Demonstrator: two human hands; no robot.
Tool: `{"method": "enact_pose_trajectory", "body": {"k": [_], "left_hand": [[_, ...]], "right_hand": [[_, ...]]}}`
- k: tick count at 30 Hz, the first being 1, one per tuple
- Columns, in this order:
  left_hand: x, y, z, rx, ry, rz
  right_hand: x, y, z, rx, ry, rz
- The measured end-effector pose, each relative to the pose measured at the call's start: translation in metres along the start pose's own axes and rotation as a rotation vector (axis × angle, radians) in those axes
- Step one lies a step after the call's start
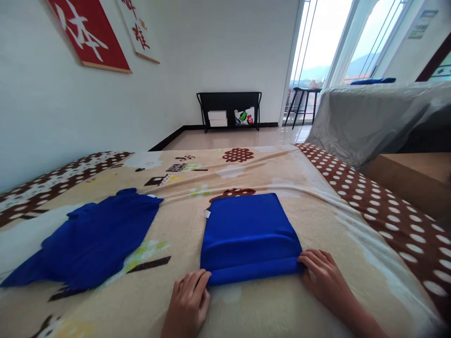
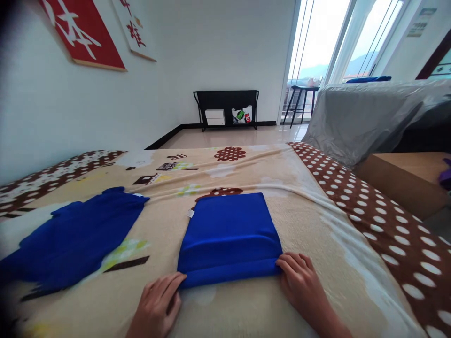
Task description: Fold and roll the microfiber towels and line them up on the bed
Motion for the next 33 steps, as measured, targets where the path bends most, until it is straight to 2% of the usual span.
{"method": "enact_pose_trajectory", "body": {"k": [2,5,6,8,11,14,15,17,20,22,24,26,28,30,33], "left_hand": [[0.004,0.001,-0.014,0.048,-0.097,0.025],[0.004,-0.001,-0.039,0.209,-0.291,0.033],[0.0,0.0,-0.047,0.227,-0.345,0.003],[-0.016,0.005,-0.061,0.162,-0.395,-0.083],[-0.051,0.029,-0.075,0.023,-0.292,-0.039],[-0.07,0.054,-0.074,0.051,-0.102,0.128],[-0.067,0.058,-0.069,0.079,-0.071,0.149],[-0.049,0.055,-0.056,0.127,-0.09,0.136],[-0.014,0.035,-0.037,0.163,-0.27,0.04],[-0.008,0.023,-0.036,0.143,-0.344,-0.027],[-0.022,0.02,-0.048,0.157,-0.252,-0.01],[-0.045,0.026,-0.067,0.226,-0.081,0.096],[-0.06,0.035,-0.082,0.305,0.007,0.201],[-0.055,0.04,-0.086,0.344,-0.048,0.222],[-0.02,0.036,-0.071,0.343,-0.244,0.147]], "right_hand": [[0.001,-0.002,-0.016,0.066,0.054,-0.038],[0.002,-0.007,-0.04,0.175,0.142,0.002],[0.005,-0.008,-0.047,0.19,0.173,0.036],[0.02,-0.008,-0.058,0.161,0.237,0.106],[0.062,-0.003,-0.068,0.042,0.192,0.069],[0.093,0.006,-0.069,-0.007,-0.003,-0.095],[0.093,0.009,-0.067,0.016,-0.052,-0.128],[0.075,0.013,-0.06,0.088,-0.07,-0.134],[0.032,0.015,-0.049,0.169,0.033,-0.075],[0.021,0.012,-0.049,0.167,0.116,-0.034],[0.034,0.008,-0.057,0.145,0.13,-0.044],[0.061,0.003,-0.07,0.146,0.054,-0.129],[0.083,0.002,-0.082,0.194,-0.043,-0.219],[0.082,0.004,-0.087,0.248,-0.058,-0.237],[0.042,0.012,-0.076,0.285,0.048,-0.179]]}}
Point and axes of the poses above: each hand's wrist, its own z-axis away from the middle knuckle, its own y-axis out of the palm, x = y × z, the point moved 1 cm from there along -z, towards the middle knuckle, and after that the axes turned 15 degrees about z, right-handed, at the moved point
